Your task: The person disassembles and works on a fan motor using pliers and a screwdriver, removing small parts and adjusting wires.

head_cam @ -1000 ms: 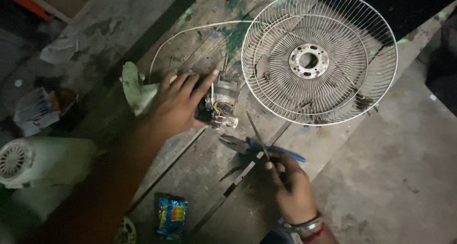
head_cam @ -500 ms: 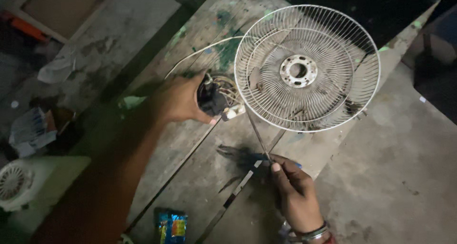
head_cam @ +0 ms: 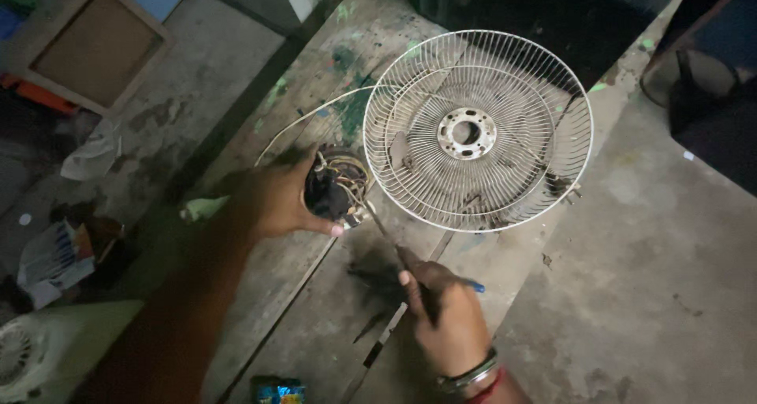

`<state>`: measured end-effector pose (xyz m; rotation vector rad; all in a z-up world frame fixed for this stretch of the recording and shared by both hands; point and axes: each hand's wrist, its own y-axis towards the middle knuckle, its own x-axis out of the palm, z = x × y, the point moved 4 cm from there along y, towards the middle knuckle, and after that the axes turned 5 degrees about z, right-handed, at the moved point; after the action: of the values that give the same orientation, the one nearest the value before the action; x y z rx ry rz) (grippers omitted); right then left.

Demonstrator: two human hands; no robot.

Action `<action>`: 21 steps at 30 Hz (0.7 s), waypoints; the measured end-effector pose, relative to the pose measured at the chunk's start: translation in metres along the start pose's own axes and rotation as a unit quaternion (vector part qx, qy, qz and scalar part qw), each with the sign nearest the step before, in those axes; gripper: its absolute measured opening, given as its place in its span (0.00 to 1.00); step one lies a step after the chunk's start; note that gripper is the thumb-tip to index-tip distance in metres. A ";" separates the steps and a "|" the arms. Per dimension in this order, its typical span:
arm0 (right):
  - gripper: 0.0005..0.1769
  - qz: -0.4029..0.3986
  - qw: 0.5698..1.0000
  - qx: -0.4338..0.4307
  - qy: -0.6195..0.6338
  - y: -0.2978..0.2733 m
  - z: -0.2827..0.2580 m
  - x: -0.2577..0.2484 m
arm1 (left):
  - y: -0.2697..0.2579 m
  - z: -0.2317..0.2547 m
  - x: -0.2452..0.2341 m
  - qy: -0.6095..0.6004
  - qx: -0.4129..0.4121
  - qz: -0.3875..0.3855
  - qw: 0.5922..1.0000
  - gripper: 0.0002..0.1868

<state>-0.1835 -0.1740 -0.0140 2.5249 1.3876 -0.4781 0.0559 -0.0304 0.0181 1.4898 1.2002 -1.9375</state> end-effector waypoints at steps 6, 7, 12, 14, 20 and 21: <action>0.11 -0.015 0.998 0.013 -0.053 -0.008 -0.001 0.009 | 0.009 0.000 0.003 -0.023 0.001 -0.033 0.999 0.75; 0.12 -0.012 0.999 -0.003 -0.049 -0.013 -0.002 0.008 | 0.006 0.007 0.001 -0.027 -0.011 0.015 0.999 0.74; 0.29 -0.046 0.997 0.021 -0.052 -0.033 0.008 0.024 | -0.020 0.074 0.027 -0.041 -0.136 0.216 0.966 0.69; 0.32 -0.061 0.996 0.037 -0.051 -0.038 0.015 0.029 | -0.023 0.076 0.032 -0.018 -0.130 0.244 0.961 0.63; 0.24 -0.080 0.996 0.000 0.028 -0.044 0.025 0.034 | -0.017 0.033 0.040 -0.041 0.098 0.295 0.950 0.52; 0.23 -0.070 0.997 -0.027 0.022 -0.044 0.028 0.034 | -0.017 0.029 0.043 -0.056 0.143 0.288 0.945 0.50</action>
<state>-0.2088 -0.1334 -0.0542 2.4199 1.5801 -0.4073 0.0123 -0.0373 -0.0131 1.6130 0.3708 -1.7905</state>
